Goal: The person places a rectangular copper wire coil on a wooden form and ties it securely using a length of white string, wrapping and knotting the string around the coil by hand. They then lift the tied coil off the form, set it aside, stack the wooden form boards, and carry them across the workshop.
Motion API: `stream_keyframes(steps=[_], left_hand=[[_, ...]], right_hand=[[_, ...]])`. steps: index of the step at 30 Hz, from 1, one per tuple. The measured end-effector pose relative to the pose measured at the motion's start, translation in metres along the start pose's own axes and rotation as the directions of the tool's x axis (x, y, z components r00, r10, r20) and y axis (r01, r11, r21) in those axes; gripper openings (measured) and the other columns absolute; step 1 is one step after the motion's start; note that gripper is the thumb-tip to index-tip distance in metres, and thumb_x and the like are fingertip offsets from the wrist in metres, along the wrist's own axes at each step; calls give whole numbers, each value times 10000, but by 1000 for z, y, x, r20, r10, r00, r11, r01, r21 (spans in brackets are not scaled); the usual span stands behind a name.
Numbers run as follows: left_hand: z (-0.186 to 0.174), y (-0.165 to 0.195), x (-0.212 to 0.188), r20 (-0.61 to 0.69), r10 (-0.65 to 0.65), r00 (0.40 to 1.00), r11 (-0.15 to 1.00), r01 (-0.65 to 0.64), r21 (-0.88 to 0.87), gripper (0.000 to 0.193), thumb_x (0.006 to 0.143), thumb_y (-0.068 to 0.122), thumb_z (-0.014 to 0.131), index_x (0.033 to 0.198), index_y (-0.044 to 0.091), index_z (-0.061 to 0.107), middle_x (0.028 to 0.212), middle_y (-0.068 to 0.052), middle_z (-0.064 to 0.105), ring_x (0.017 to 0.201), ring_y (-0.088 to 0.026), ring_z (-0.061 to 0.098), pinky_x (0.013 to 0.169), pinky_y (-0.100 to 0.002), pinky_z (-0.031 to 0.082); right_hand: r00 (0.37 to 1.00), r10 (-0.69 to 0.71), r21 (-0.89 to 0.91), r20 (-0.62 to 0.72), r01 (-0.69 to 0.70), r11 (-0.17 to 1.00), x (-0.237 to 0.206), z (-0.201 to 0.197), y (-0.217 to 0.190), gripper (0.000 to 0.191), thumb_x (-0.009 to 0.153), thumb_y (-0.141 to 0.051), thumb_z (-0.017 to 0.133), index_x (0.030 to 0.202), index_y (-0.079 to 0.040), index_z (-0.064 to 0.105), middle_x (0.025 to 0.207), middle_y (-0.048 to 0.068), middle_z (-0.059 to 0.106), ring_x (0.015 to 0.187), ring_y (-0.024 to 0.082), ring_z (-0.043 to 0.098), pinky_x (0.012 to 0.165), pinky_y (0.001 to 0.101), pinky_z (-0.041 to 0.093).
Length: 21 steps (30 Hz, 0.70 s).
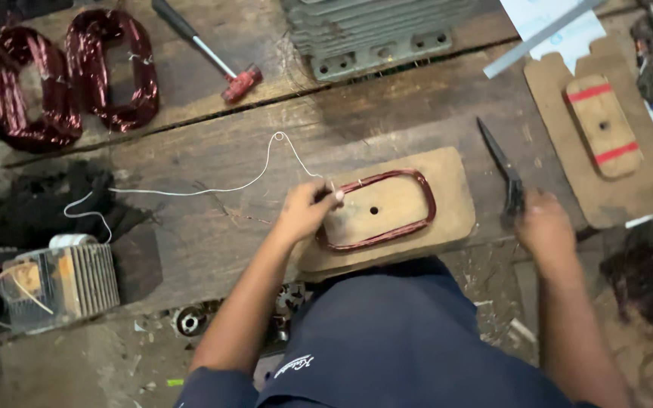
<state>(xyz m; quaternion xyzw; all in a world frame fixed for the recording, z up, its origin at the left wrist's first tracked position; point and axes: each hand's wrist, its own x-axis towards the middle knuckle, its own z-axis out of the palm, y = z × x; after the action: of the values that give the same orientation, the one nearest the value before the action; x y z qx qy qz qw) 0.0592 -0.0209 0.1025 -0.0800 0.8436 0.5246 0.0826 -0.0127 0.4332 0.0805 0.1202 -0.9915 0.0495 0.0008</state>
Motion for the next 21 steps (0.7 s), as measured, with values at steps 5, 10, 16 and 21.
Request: stream_keyframes(steps=[5, 10, 16, 21], left_hand=[[-6, 47, -28, 86, 28, 996, 994, -37, 106, 252, 887, 298, 695, 911, 50, 732, 803, -120, 764, 743, -243, 746, 711, -372, 566], [13, 70, -67, -183, 54, 982, 958, 1, 286, 282, 876, 344, 714, 946, 72, 740, 857, -169, 737, 837, -363, 709, 751, -470, 544], [45, -24, -189, -257, -445, 858, 784, 512, 351, 452, 831, 492, 704, 1097, 128, 738, 1121, -161, 711, 1066, -369, 654, 892, -496, 523], [70, -117, -357, -635, -754, 166, 159, 985, 69, 590, 823, 439, 676, 1379, 244, 654, 1314, -167, 655, 1209, -396, 618, 993, -528, 493]], right_hand=[[838, -539, 770, 84, 289, 569, 70, -6, -152, 697, 787, -33, 641, 1465, -63, 484, 1327, 214, 589, 1070, 316, 652, 910, 425, 523], [335, -935, 938, 112, 275, 211, 113, -10, -256, 389, 882, -43, 623, 1271, -51, 629, 1122, 150, 708, 1005, 258, 684, 871, 389, 572], [456, -887, 905, 79, 340, 256, 159, -54, -227, 211, 872, -14, 586, 1045, -17, 706, 817, 38, 673, 733, 139, 645, 683, 295, 546], [631, -770, 959, 98, 145, 241, 194, -61, -158, 160, 923, -34, 604, 1063, -26, 681, 865, 23, 666, 733, 126, 635, 660, 283, 526]])
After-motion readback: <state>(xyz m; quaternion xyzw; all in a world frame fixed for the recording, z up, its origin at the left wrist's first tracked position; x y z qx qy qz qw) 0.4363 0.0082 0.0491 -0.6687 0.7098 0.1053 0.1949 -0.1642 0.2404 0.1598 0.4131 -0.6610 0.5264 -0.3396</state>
